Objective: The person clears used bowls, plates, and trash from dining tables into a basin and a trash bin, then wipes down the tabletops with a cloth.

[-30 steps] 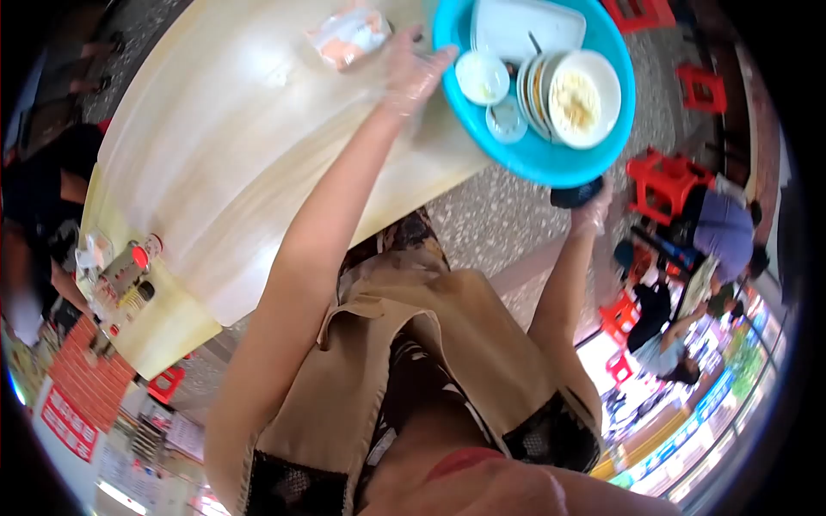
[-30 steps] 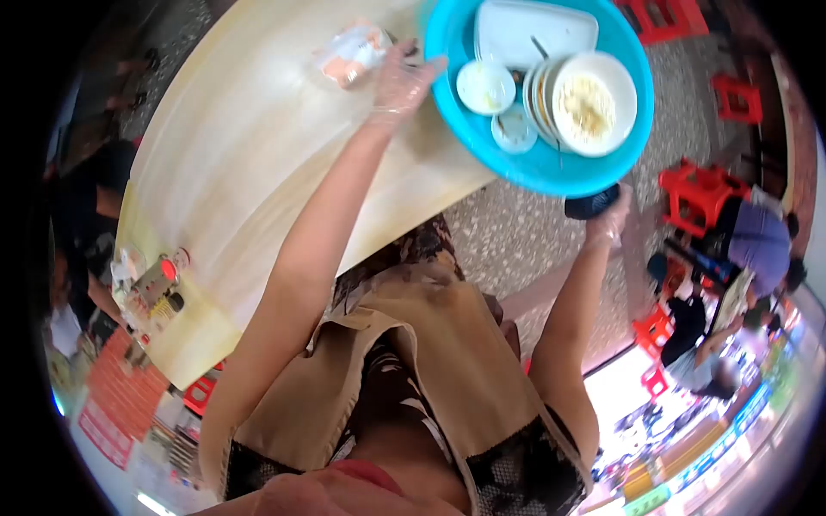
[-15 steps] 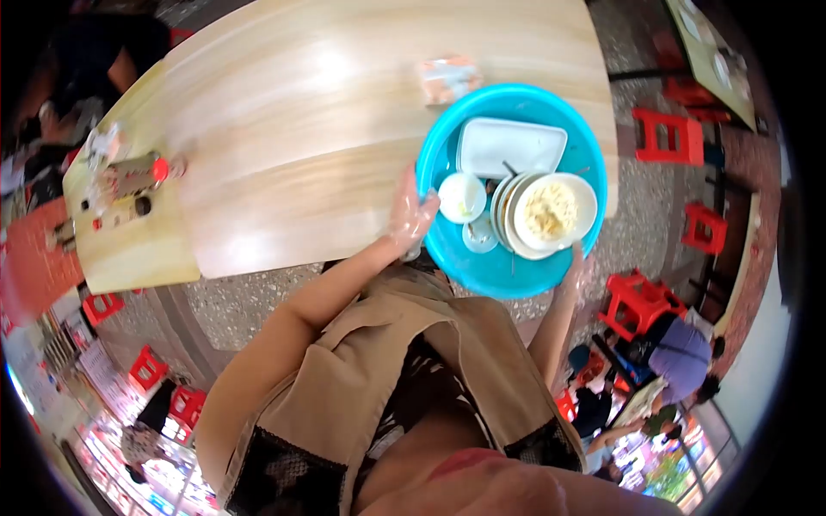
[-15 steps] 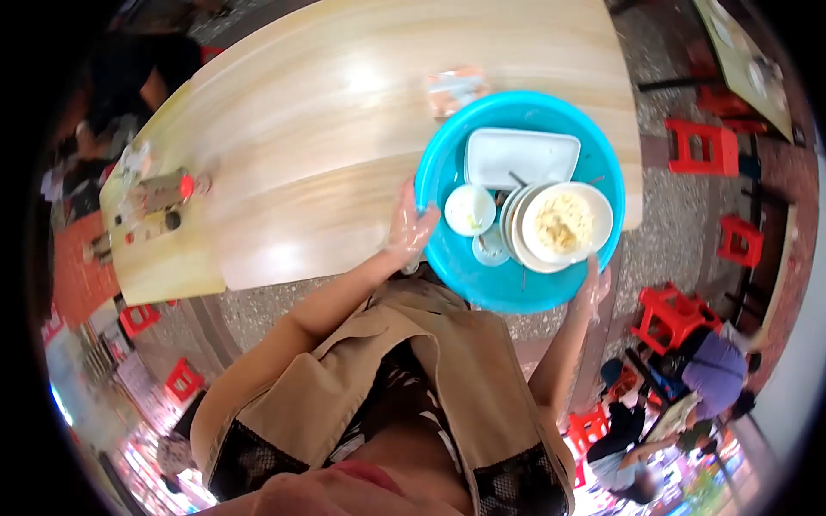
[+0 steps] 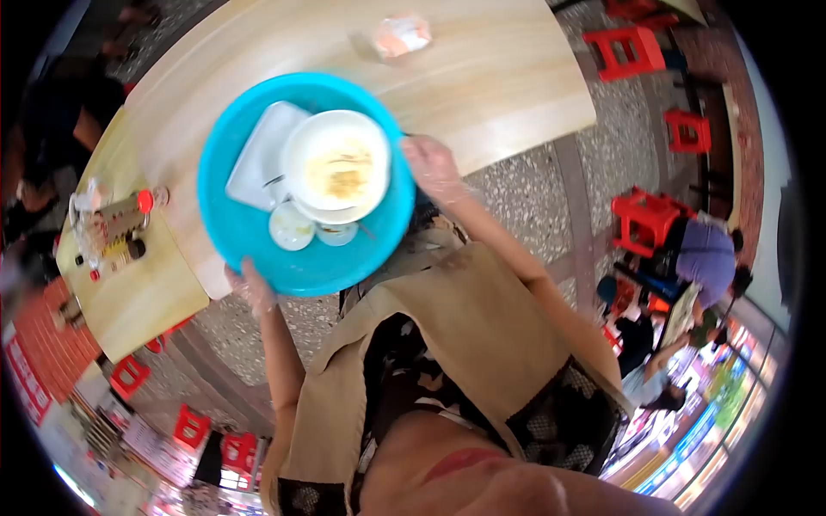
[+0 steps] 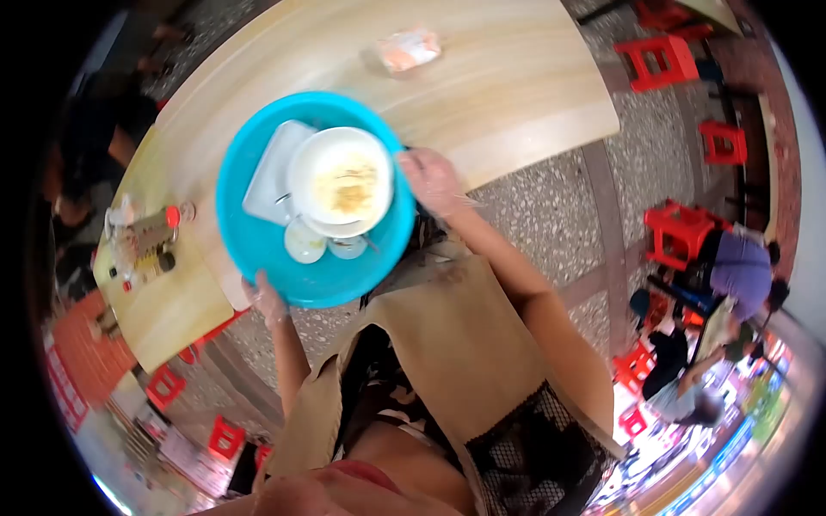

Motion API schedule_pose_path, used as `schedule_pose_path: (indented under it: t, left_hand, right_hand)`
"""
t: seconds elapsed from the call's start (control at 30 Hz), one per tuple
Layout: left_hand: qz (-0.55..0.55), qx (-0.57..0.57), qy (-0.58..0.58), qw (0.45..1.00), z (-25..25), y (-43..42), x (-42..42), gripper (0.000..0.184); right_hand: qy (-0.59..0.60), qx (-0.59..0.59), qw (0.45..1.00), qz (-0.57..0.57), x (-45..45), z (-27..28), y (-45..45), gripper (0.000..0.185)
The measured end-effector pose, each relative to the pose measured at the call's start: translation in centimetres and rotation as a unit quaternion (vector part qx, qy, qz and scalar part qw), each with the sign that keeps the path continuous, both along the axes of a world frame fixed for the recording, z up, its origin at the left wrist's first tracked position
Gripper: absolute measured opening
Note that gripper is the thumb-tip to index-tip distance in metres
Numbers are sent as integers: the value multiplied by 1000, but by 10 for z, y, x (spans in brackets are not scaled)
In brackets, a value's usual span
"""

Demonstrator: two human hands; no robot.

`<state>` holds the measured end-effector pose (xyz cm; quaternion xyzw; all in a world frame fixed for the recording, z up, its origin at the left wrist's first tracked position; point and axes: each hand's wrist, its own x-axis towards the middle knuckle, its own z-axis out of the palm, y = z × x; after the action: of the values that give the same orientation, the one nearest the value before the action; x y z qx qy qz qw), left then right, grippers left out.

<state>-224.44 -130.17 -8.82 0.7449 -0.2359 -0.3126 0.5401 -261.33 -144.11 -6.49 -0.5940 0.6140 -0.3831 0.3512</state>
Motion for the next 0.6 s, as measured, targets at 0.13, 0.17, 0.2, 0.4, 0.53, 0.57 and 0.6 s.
schedule_pose_path:
  t: [0.13, 0.17, 0.2, 0.4, 0.53, 0.57, 0.6]
  left_hand:
    - [36, 18, -38, 998, 2, 7, 37, 42]
    - [28, 23, -41, 999, 0, 8, 52, 42]
    - [34, 134, -133, 982, 2, 8, 62, 43]
    - [-47, 9, -719, 693, 100, -131, -81, 42]
    - [-397, 52, -539, 741, 84, -256, -267, 54]
    - [-434, 28, -568, 699, 56, -281, -282, 59]
    - [-434, 54, -536, 722, 34, -302, -297, 59]
  right_hand:
    - [233, -162, 956, 80, 11, 1, -7, 20]
    - [258, -154, 946, 124, 7, -12, -6, 23]
    - [255, -146, 948, 119, 3, -34, -7, 23]
    - [382, -224, 881, 165, -94, -116, -65, 35]
    - [435, -119, 892, 12, -276, -115, -163, 48]
    - [473, -209, 854, -53, -335, -137, -173, 49]
    - [477, -177, 837, -202, -371, -151, -187, 47]
